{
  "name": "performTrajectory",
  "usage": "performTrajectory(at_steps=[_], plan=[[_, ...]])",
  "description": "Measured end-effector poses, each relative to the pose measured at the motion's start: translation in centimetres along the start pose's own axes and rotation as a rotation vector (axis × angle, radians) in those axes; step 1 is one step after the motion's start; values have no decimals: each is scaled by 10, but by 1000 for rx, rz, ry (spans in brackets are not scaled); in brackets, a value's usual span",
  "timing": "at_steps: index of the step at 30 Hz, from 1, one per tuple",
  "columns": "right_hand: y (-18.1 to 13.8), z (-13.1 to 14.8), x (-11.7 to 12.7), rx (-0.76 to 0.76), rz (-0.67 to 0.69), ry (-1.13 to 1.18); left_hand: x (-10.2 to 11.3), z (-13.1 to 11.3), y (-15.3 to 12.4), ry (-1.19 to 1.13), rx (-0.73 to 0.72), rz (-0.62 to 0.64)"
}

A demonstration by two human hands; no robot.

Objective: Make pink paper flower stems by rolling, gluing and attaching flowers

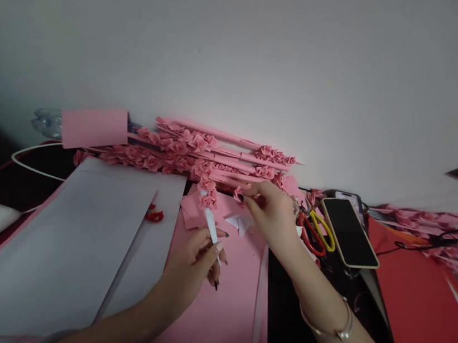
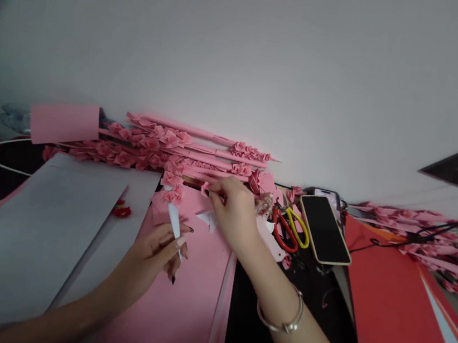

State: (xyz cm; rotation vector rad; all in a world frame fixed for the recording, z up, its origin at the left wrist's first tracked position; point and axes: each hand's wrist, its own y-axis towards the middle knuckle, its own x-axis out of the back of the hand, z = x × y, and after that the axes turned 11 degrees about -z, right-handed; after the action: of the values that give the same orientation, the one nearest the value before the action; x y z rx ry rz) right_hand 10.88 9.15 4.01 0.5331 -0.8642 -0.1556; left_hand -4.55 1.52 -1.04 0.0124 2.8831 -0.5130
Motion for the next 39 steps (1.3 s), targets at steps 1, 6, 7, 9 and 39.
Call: performTrajectory(at_steps=[1,6,7,9,39], plan=[[-9,3,5,-45,-44,89,0,0,-1,12,7,4],[-48,25,13,-149,-39,343,-2,1,-5,85,25,40],[-52,29,12,-174,-40,374,-2,1,-6,98,27,46],[-58,33,10,-217,-53,422,-2,1,-7,121,30,49],[-73,39,-1,-544,15,606,1,2,-10,408,-148,111]])
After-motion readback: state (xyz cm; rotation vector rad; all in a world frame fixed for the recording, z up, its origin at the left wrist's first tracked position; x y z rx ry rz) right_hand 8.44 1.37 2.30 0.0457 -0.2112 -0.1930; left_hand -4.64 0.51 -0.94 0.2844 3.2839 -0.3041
